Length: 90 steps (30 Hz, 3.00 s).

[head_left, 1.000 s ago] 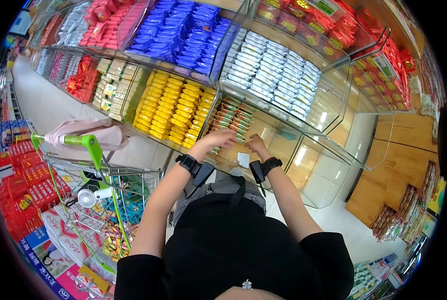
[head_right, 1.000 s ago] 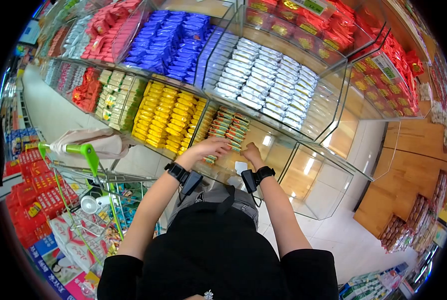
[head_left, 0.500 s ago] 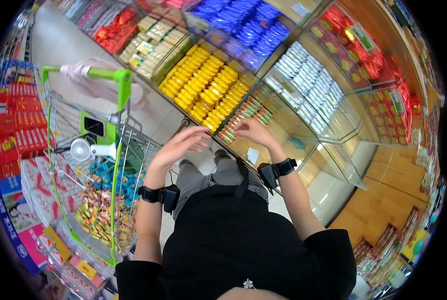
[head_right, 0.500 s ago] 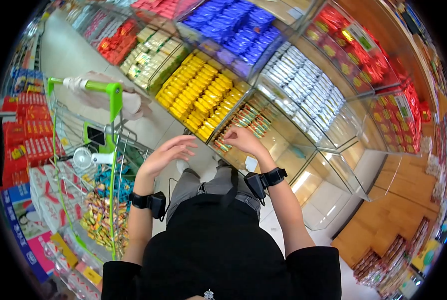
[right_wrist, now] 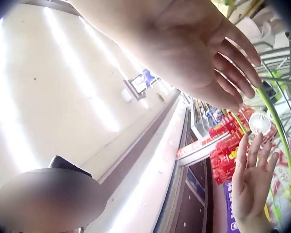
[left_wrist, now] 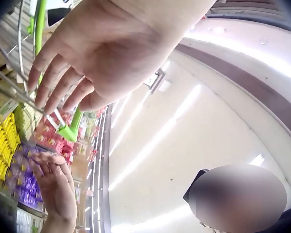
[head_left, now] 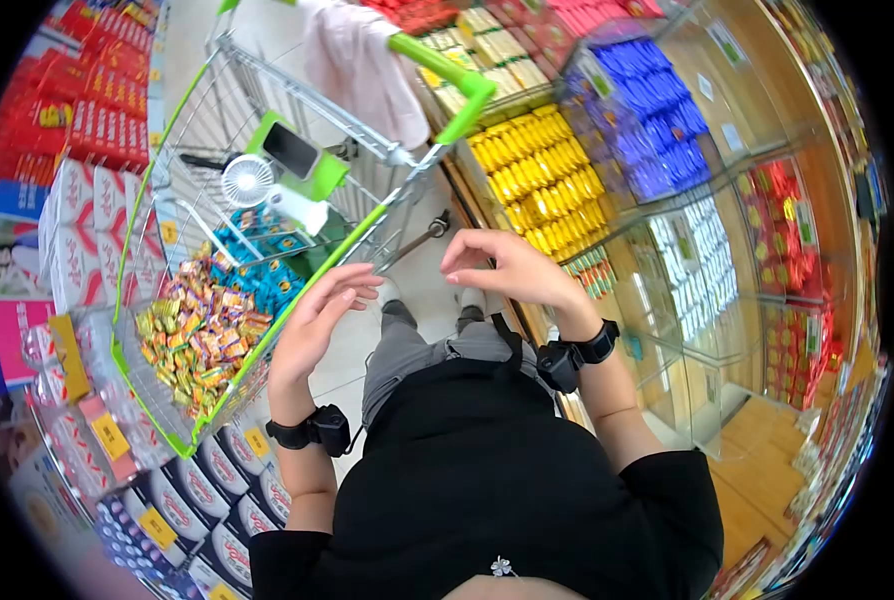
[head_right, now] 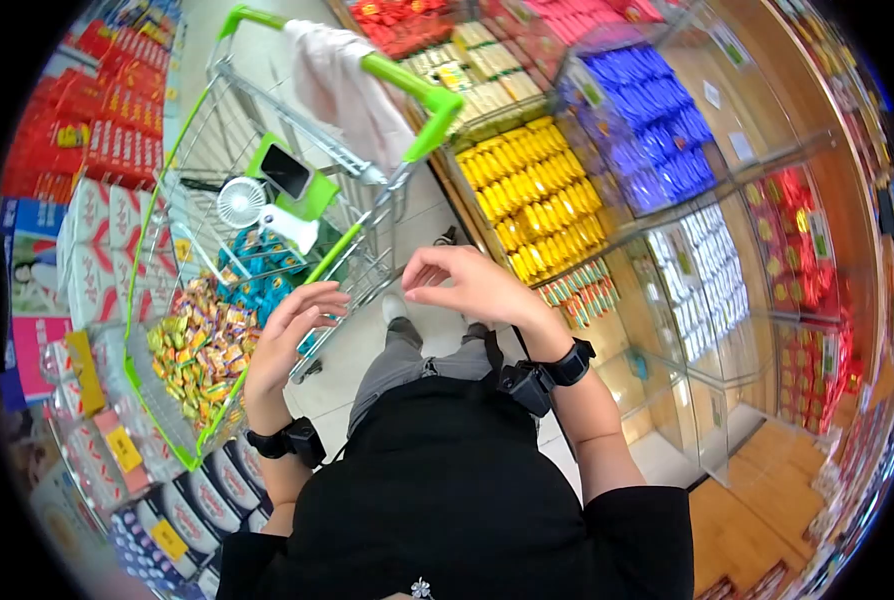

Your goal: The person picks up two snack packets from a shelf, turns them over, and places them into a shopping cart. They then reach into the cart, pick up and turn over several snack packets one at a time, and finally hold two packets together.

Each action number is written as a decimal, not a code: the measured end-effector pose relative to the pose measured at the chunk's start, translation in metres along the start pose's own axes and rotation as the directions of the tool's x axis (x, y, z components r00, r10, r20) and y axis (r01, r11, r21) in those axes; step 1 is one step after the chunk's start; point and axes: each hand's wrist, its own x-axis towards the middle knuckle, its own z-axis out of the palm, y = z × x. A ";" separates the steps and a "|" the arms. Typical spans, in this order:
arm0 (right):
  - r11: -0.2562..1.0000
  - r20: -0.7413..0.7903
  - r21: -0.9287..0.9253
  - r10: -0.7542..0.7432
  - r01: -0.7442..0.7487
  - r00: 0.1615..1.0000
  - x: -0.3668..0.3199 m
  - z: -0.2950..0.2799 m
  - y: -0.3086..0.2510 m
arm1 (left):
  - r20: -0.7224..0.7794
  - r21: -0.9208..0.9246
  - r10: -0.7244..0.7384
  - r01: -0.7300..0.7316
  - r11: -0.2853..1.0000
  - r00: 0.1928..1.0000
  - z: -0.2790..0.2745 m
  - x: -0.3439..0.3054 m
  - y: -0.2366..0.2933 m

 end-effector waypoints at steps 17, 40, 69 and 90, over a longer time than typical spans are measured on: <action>0.967 0.547 -0.125 -0.118 0.220 0.829 0.114 0.125 -0.048 | -0.594 -0.071 0.061 -0.128 0.989 0.802 -0.104 -0.123 -0.038; 0.970 0.709 -0.132 -0.053 0.206 0.703 0.213 0.256 -0.031 | -0.902 -0.006 -0.015 0.024 1.000 0.431 -0.211 -0.211 -0.121; 0.966 0.711 -0.234 0.093 0.109 0.697 0.269 0.289 -0.006 | -0.836 -0.314 -0.410 0.294 0.903 0.366 -0.394 -0.212 -0.191; 0.958 0.681 -0.263 0.100 0.114 0.726 0.273 0.284 -0.010 | -0.900 -0.226 -0.394 0.574 0.787 0.186 -0.447 -0.174 -0.305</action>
